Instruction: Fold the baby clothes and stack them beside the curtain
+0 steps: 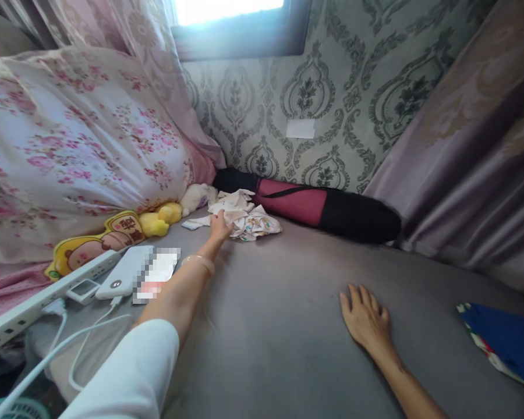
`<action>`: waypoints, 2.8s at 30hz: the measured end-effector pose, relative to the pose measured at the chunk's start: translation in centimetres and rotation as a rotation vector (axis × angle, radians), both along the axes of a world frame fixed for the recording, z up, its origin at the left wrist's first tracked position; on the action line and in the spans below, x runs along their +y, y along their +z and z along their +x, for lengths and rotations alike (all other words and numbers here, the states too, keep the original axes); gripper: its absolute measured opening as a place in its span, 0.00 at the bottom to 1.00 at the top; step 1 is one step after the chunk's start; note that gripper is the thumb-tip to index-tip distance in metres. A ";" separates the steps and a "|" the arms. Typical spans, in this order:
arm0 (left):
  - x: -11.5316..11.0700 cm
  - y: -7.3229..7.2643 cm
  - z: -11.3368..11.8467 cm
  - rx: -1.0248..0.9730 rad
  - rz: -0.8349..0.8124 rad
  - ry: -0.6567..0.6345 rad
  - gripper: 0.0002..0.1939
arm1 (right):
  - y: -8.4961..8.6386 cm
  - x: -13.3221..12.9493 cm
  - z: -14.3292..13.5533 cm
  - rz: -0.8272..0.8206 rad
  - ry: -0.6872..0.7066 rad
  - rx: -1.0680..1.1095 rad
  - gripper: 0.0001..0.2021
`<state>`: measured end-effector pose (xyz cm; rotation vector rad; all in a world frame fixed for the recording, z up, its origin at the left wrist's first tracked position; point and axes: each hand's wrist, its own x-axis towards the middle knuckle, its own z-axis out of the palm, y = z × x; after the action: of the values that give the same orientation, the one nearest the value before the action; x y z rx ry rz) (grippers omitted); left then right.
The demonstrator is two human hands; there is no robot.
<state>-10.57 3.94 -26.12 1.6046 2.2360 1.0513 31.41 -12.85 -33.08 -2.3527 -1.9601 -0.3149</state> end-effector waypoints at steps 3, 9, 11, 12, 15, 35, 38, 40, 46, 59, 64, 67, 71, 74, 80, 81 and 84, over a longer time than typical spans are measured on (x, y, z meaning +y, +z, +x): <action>1.0 0.1 0.3 0.027 -0.042 -0.046 0.39 | 0.0 0.0 0.0 0.002 -0.001 -0.008 0.29; 1.2 0.8 1.2 0.029 -0.084 -0.081 0.31 | 0.2 -0.1 0.0 -0.007 -0.006 -0.012 0.29; 0.9 1.3 1.4 0.019 -0.052 -0.057 0.21 | 0.3 0.0 -0.1 -0.011 -0.010 -0.020 0.29; 0.7 1.7 1.4 0.015 -0.024 -0.040 0.18 | 0.3 0.0 -0.1 -0.012 -0.011 -0.022 0.29; 0.4 3.6 1.3 0.005 0.093 -0.003 0.14 | 0.5 0.0 -0.3 -0.015 -0.015 -0.011 0.29; -7.2 16.6 5.5 -1.533 0.615 -0.504 0.03 | 1.3 -0.6 -0.6 -0.013 0.003 0.106 0.27; -9.1 15.8 6.8 -1.591 0.547 -0.556 0.05 | 1.6 0.1 -0.1 -0.067 -0.034 0.238 0.27; -10.4 15.0 7.7 -1.600 0.491 -0.596 0.05 | 2.4 0.6 -0.1 -0.069 -0.003 0.379 0.25; -14.1 12.6 10.8 -1.551 0.332 -0.710 0.12 | 7.7 -0.1 -4.4 0.200 0.348 1.026 0.18; -19.5 7.3 16.7 -1.370 0.060 -0.642 0.17 | 12.2 -4.0 -11.6 0.476 0.605 1.017 0.22; -19.0 4.9 15.6 -0.704 -0.137 -0.394 0.23 | 12.0 -5.3 -10.3 0.044 0.849 0.918 0.14; -18.6 3.9 14.0 -0.376 -0.084 -0.383 0.30 | 12.9 -6.7 -9.4 -0.137 0.905 0.803 0.09; -18.4 3.2 12.6 -0.021 -0.057 -0.411 0.30 | 14.1 -8.3 -8.5 -0.422 0.975 0.655 0.07; -18.0 2.9 12.3 0.213 -0.124 -0.529 0.28 | 14.9 -9.2 -8.1 -0.542 0.983 0.603 0.07; -17.2 2.7 12.6 0.127 -0.004 -0.671 0.33 | 17.3 -10.4 -5.9 -0.648 0.896 0.715 0.10; -17.2 2.9 12.5 0.055 0.036 -0.700 0.34 | 17.7 -10.5 -5.2 -0.654 0.864 0.748 0.11; -17.4 4.0 12.1 -0.155 0.145 -0.874 0.30 | 18.7 -10.7 -3.3 -0.605 0.739 0.840 0.14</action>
<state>1.57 -13.42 -22.15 2.1374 1.1369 1.0099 28.13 -23.53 -14.38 -1.3160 -2.3489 1.2106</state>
